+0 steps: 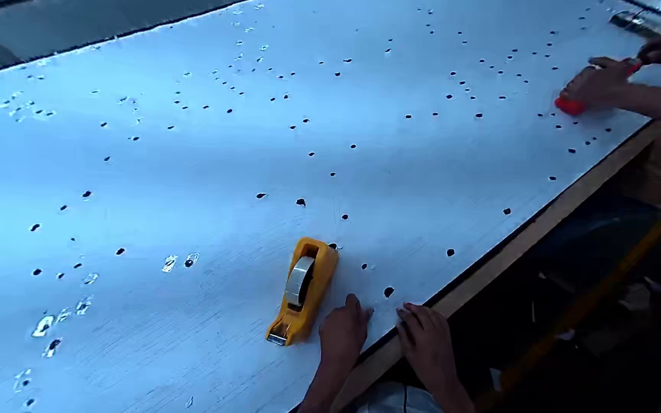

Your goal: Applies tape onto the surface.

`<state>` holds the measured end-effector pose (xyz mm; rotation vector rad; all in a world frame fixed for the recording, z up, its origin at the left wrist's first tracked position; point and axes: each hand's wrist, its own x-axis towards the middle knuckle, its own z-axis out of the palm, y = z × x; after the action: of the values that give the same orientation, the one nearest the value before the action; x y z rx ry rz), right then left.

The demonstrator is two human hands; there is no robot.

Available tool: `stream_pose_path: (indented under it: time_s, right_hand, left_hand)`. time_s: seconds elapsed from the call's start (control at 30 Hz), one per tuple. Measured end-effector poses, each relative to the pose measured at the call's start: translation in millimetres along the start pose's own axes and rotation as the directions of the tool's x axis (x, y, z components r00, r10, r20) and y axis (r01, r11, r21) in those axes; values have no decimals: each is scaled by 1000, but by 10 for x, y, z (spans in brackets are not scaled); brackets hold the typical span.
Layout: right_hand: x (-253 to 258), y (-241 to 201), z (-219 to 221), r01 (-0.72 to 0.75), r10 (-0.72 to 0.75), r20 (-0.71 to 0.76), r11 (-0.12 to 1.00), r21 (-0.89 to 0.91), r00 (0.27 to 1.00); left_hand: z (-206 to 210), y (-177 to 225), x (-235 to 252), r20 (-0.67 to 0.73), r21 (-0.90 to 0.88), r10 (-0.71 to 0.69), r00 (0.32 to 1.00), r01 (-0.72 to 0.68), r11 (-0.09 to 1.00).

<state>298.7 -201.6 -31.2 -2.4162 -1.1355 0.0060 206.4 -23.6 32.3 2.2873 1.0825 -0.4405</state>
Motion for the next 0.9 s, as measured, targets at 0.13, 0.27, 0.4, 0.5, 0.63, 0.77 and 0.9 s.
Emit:
stream_pose_path:
  time_s: [0.13,0.27,0.4,0.5,0.63,0.77,0.9]
  right_hand:
    - [151,-119,-68,-9,12,-29,996,93,1000]
    - [337,-586,-92,82,-93,6,909,410,996]
    - [464,-1216,50,148,-230,93,837,526,969]
    - [472,-1528,205,205,-279,90,857,472,956]
    - [461,-1607,370,274,-280,-30,905,327,960]
    - [426,-1622,362,251,-253,-27,930,267,967]
    - [373,-1650,358,175,-180,-7,944,278,984]
  left_hand:
    - [-41,-397,-475,-342,-136,190,920,-248,959]
    - [-385,-781,-972,-718,-267,70,692,-368,891]
    - [-633,-1151,-830,-662,-412,-87,744,-265,872]
    - [-645,-1278,-601,-441,-587,-69,895,-228,777]
    - [-682,-1321,-541,-471,-602,-15,882,-309,736]
    - [-828,-1344,-839,-516,-549,14,856,-343,762]
    - [-569,-1471,-854,-406,-661,-14,914,-283,695]
